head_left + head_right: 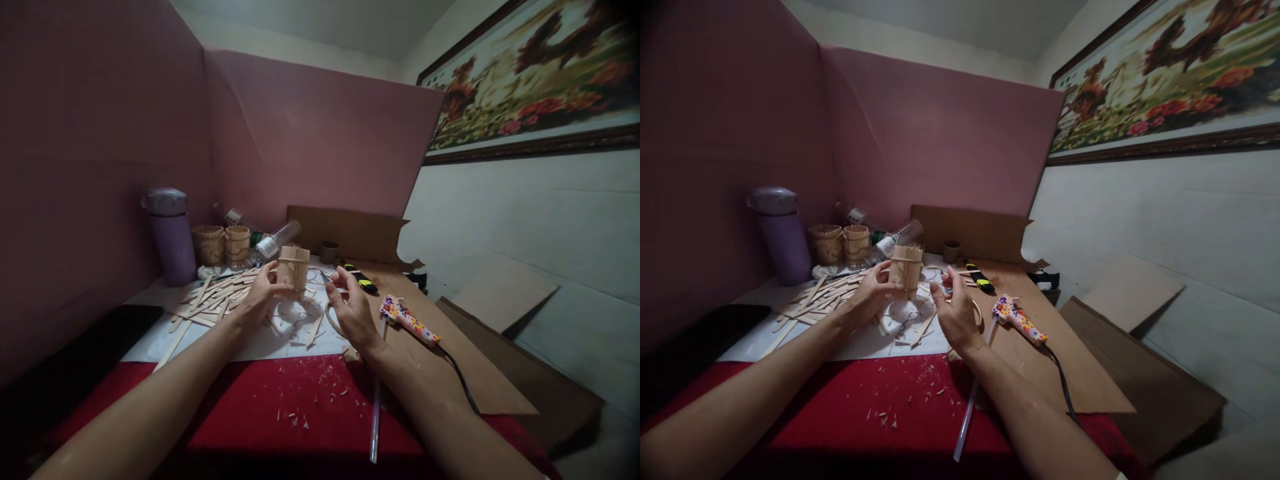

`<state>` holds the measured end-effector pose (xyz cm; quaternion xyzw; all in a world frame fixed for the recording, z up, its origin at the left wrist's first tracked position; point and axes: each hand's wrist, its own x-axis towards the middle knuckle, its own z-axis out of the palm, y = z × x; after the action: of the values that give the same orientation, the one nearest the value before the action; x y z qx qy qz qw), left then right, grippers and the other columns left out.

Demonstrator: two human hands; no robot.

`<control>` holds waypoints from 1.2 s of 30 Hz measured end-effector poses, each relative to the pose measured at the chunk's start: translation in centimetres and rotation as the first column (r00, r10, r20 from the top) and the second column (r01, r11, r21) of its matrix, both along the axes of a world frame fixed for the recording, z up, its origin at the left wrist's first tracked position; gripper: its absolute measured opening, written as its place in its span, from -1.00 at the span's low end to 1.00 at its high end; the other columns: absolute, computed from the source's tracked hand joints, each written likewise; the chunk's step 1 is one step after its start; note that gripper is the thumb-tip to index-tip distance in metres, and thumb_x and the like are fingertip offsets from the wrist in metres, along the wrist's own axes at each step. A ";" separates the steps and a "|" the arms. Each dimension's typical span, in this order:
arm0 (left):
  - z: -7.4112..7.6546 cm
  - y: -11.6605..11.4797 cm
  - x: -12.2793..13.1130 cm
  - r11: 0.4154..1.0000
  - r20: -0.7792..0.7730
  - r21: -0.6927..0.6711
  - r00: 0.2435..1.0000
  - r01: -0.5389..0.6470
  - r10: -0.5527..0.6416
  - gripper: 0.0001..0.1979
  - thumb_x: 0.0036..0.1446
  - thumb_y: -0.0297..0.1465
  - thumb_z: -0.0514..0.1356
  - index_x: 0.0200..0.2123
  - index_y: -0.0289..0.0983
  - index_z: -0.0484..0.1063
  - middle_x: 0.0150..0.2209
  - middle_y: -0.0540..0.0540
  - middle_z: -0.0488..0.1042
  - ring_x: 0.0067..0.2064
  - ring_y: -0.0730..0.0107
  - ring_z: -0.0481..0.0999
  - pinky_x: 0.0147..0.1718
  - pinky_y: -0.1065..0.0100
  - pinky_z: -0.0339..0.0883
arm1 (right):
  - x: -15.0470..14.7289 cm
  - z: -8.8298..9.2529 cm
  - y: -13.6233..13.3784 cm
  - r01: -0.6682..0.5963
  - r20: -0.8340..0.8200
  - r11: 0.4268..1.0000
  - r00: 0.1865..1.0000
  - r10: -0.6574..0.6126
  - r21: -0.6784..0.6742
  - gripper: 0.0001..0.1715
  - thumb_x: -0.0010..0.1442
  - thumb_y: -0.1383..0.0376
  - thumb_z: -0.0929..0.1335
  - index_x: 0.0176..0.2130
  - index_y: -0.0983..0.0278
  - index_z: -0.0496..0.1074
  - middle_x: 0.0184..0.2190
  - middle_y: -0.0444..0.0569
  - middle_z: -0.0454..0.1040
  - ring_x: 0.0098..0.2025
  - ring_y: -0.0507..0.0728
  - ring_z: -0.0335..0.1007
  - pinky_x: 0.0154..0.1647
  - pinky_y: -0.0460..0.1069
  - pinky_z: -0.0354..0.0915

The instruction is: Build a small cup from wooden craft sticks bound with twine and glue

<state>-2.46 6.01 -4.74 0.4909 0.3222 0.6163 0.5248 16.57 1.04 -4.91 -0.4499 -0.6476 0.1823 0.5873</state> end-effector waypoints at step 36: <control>1.9 -0.6 -0.2 0.998 0.142 -0.014 0.988 -0.064 0.065 -0.52 -0.35 -0.50 0.32 -0.22 -0.31 0.40 -0.31 -0.06 0.54 -0.25 0.28 0.53 -0.21 0.25 0.41 | 0.6 1.1 3.0 0.106 0.376 0.991 0.924 -0.066 -0.087 -0.71 0.23 0.26 0.29 -0.31 0.32 0.59 -0.35 0.03 0.61 -0.29 0.14 0.50 -0.27 -0.03 0.31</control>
<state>-2.68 5.44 -2.83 0.4326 0.3026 0.6647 0.5286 17.21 4.04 -3.78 -0.5348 -0.7163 0.1017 0.4366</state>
